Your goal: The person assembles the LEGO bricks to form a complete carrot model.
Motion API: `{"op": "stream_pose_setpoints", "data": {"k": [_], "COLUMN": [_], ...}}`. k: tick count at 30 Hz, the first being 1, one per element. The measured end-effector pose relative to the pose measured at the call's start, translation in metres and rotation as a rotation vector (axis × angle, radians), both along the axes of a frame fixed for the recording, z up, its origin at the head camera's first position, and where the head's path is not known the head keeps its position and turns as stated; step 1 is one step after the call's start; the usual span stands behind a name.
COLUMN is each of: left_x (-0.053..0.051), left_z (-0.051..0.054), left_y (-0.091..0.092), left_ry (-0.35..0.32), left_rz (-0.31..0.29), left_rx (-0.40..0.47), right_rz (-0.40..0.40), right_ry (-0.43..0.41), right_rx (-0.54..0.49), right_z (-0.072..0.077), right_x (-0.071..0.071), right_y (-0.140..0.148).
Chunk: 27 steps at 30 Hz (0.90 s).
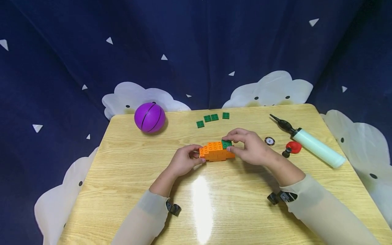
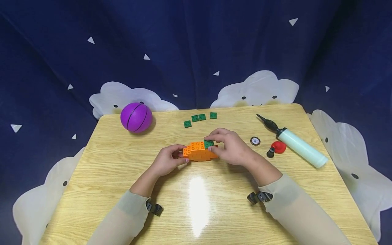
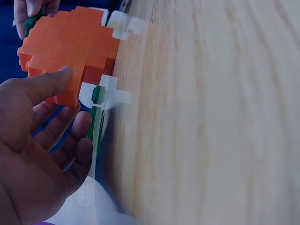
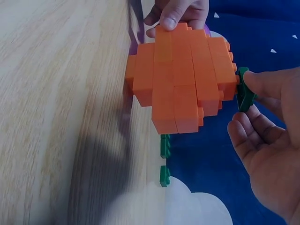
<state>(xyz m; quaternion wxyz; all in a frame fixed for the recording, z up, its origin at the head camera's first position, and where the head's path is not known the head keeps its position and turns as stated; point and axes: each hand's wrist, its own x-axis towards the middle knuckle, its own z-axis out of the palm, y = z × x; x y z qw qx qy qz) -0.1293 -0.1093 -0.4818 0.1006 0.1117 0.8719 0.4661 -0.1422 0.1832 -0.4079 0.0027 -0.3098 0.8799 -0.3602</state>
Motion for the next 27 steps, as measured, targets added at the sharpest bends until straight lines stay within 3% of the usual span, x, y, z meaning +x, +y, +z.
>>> {"op": "stream_pose_setpoints", "data": {"k": [9,27], "left_x": [-0.0007,-0.0013], "left_z": [-0.0017,-0.0035], "left_y": [-0.0002,0.0011], "left_ry": [0.004,-0.004], "left_rz": [-0.004,0.002], "left_rx": [0.004,0.008], "right_rz": [0.023,0.018], "right_ry": [0.048,0.049], "right_rx": [0.021,0.000], "right_z": [-0.0019,-0.0059], "right_x": [0.0000,0.0015], "right_y": [-0.0019,0.0002]}}
